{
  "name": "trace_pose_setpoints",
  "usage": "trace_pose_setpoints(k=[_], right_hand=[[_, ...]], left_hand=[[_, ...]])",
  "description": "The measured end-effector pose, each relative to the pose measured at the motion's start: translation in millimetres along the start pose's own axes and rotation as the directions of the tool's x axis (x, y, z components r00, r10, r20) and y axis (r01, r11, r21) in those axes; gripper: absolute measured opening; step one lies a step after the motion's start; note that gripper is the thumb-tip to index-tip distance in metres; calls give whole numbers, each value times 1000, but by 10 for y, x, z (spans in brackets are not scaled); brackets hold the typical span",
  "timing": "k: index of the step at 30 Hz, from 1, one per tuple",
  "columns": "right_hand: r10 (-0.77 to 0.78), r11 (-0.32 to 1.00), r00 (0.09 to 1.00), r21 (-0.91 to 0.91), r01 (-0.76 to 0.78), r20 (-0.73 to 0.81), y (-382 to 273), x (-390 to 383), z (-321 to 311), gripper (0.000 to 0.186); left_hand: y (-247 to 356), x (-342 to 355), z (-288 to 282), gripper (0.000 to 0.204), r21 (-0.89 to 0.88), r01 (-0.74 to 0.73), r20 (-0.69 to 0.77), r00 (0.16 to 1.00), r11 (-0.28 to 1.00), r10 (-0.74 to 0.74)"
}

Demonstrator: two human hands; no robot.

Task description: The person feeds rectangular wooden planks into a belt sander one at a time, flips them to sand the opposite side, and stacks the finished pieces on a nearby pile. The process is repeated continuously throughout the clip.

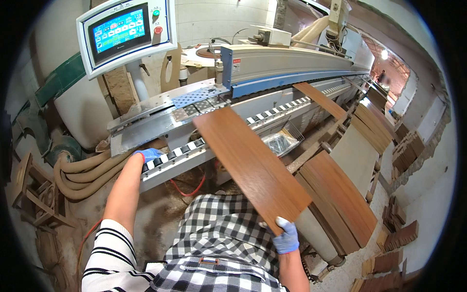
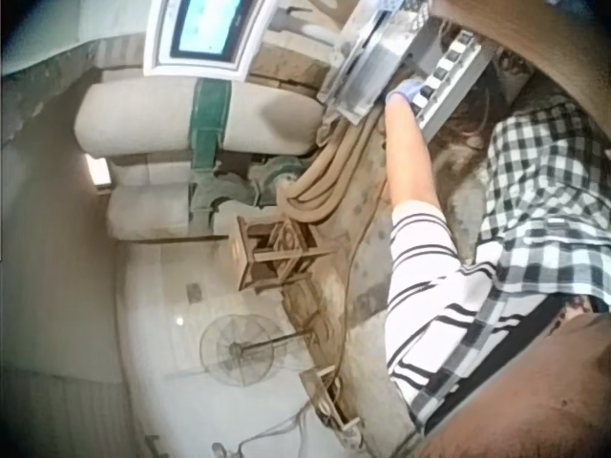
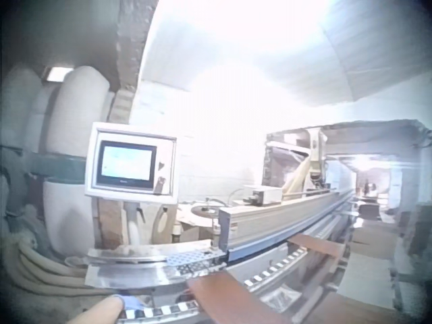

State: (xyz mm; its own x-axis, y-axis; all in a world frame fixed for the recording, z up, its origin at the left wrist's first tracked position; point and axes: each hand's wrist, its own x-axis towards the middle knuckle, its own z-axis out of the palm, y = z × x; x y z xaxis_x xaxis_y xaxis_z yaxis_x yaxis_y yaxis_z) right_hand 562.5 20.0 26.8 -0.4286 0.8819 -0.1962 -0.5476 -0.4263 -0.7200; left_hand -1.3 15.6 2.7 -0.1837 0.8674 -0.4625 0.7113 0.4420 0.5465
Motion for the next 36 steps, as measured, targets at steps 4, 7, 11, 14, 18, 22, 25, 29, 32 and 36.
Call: trace_pose_setpoints(k=[4,7,11,14,18,22,25,29,32,36], right_hand=[[73,997,985,-52,-65,157,298,227,601,54],[183,974,942,-182,-135,282,384,272,1008,45],[314,919,914,-324,-224,258,608,317,1256,38],[394,882,878,-381,-277,273,788,332,1325,34],[385,882,865,-403,-242,322,992,285,1402,26],[406,910,877,-200,-363,258,1053,326,1348,30],[331,927,916,-260,-271,227,1026,312,1401,22],[259,950,955,-215,-224,148,913,363,1431,18],[224,961,971,-186,-205,89,816,460,1334,23],[191,971,981,-152,-183,44,638,632,1218,34]], left_hand=[[-228,86,8,38,-113,12,12,1000,993,-10],[-55,54,0,41,132,-39,-16,999,990,42],[-258,192,27,44,310,-4,-62,998,951,24],[227,-97,-23,48,116,97,18,995,989,-99],[267,-149,-24,47,82,112,-5,994,990,-112],[30,52,-6,45,209,14,-31,999,978,-7],[-143,163,14,44,269,-14,-64,997,963,32],[-94,136,-3,45,268,-61,-14,998,962,68],[16,19,-18,43,212,-98,-22,994,972,105],[54,-25,-29,44,194,-72,24,997,978,69]])
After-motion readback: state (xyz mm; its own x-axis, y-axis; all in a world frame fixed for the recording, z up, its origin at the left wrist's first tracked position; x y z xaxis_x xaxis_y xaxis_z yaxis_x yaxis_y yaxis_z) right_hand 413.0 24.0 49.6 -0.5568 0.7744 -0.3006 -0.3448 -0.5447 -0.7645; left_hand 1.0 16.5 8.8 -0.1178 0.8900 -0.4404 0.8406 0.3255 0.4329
